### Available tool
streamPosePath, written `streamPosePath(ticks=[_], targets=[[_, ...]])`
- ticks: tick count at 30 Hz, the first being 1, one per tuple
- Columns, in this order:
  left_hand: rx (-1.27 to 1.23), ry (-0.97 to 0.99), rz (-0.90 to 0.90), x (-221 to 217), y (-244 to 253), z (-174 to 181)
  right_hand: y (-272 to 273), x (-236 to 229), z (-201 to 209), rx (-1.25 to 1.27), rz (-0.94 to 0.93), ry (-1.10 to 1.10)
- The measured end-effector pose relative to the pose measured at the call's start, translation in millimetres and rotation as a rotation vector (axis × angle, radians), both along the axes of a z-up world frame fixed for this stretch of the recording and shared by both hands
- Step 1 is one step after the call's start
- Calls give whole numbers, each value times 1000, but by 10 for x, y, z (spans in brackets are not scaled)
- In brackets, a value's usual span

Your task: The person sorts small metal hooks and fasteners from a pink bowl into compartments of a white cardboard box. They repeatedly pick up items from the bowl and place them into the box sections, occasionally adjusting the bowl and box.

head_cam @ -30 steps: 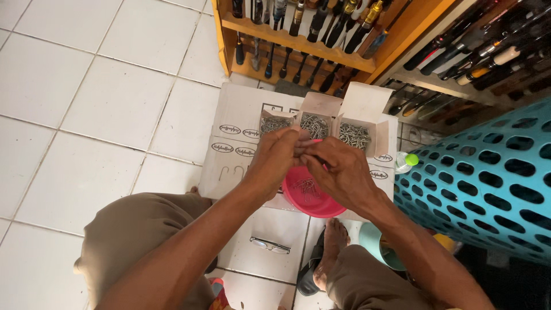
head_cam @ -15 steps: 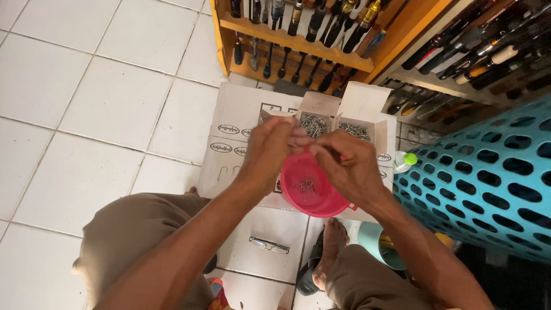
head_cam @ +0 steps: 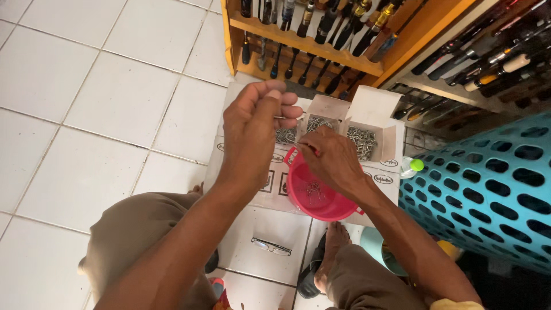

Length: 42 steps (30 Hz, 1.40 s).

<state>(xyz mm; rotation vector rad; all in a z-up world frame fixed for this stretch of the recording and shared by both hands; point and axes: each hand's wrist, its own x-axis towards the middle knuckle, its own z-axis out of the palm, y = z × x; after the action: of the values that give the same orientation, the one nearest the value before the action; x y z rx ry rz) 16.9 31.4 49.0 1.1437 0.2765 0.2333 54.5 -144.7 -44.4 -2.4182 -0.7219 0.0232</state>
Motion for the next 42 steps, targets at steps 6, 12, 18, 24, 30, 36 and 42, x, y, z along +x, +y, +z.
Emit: streamPosePath(ticks=[6,12,18,24,30,36,42], targets=[[28,-38,-17,-5,12,-7,75,283,-214,-160,76,25],[93,-42,-23,-20,-12,-4,55,324,-252,-205,-2,-77],[117,-60,-52,-53,-10,2,-338,120,-37,-4,-23,23],[158,-72,-76,-57,-54,-53,-374,-255,-251,-298,227,299],[172,-60,-102,-58,-123,-81,-330,-279,-740,-559,316,173],[205,-61,-129,-47,-133,-103,-345,-214,-954,-524,352,117],[235,-10,-229,-122,-133,-63,-419,-277,-753,-285,229,321]])
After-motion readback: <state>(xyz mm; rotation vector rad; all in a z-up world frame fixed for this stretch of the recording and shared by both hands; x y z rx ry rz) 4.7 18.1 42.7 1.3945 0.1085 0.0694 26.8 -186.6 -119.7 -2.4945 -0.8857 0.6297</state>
